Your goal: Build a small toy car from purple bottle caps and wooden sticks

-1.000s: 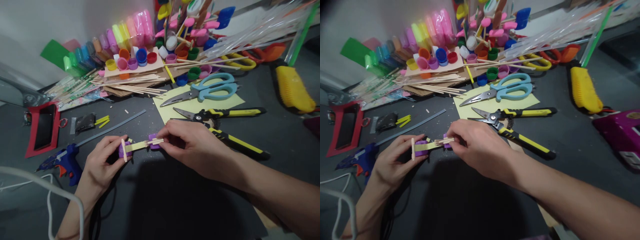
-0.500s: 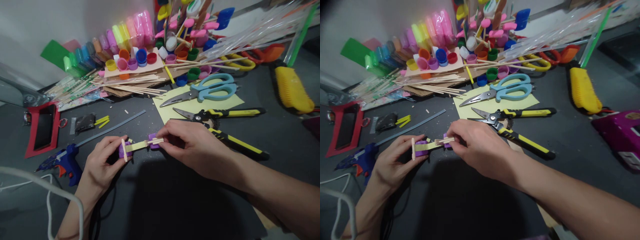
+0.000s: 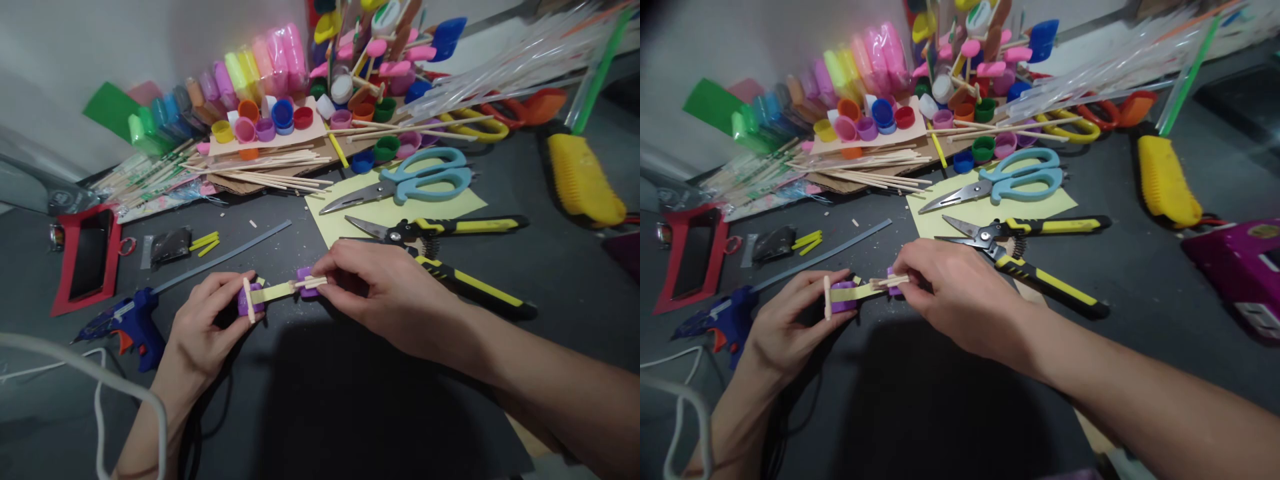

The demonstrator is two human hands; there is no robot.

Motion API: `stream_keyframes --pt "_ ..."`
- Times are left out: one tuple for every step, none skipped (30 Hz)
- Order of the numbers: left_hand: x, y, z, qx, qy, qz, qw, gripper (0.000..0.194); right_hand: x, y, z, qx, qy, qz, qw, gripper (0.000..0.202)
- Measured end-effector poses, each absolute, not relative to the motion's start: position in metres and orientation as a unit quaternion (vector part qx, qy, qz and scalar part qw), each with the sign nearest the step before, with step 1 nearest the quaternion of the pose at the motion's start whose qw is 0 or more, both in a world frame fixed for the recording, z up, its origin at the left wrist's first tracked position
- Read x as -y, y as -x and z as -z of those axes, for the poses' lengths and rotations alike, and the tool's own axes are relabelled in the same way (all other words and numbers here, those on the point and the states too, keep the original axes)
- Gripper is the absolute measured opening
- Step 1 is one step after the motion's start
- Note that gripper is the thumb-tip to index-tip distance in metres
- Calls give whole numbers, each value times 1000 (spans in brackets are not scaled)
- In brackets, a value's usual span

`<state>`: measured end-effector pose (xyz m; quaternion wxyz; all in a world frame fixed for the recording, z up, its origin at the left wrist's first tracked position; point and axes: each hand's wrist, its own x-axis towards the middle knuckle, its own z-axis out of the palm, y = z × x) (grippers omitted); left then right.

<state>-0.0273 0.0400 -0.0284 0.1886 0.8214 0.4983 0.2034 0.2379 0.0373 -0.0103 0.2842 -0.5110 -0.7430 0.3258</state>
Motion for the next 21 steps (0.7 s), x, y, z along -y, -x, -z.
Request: stream_keyframes --pt "-40 27 28 -499 -821 -203 190 39 -38 -238 10 743 511 -328 282 7" --pt "-40 28 28 -500 -820 -202 192 39 -38 -238 10 742 512 -329 281 7" --pt "-40 28 29 -501 -819 -202 193 39 -38 -238 10 741 513 -331 279 7" --pt "-40 28 29 -503 -818 -200 194 39 -38 -238 10 741 513 -332 278 7" --pt "-40 28 29 -506 -817 -199 193 39 -38 -238 10 741 513 -333 277 7" --pt "-40 28 28 -508 -816 -197 192 39 -38 -239 9 741 513 -334 276 7" --pt "-40 27 28 -510 -815 -196 192 39 -38 -239 9 742 512 -334 276 7" --pt "-40 27 28 -512 -814 -195 193 38 -37 -239 9 742 512 -334 276 7" --pt "-40 27 28 -512 -813 -195 194 38 -37 -239 9 742 512 -334 276 7" --pt "-40 27 28 -512 -813 -195 196 38 -37 -239 9 742 512 -333 275 7" --pt "-40 27 28 -511 -813 -196 197 38 -37 -239 9 742 513 -334 275 7" --pt "-40 27 29 -510 -813 -198 199 39 -37 -239 9 742 513 -334 275 7" --pt "-40 27 29 -509 -813 -199 199 39 -37 -239 9 742 513 -334 275 8" --pt "-40 27 29 -509 -813 -201 199 39 -37 -239 9 741 513 -335 275 8" --pt "-40 27 29 -508 -813 -201 200 38 -37 -239 9 741 512 -335 276 8" --pt "-40 27 29 -508 -813 -202 200 38 -37 -239 9 741 512 -337 276 8" --pt "-40 27 29 -507 -814 -202 200 38 -37 -239 9 741 511 -337 276 8" --pt "-39 27 28 -508 -814 -200 200 38 -38 -239 9 741 511 -338 277 8" --pt "-39 27 28 -509 -813 -198 201 39 -38 -239 9 741 510 -339 277 8" --pt "-39 27 28 -511 -813 -196 201 39 -38 -239 9 741 510 -339 277 7" --pt "-39 27 27 -513 -811 -195 201 39 -37 -239 9 740 509 -339 278 7"
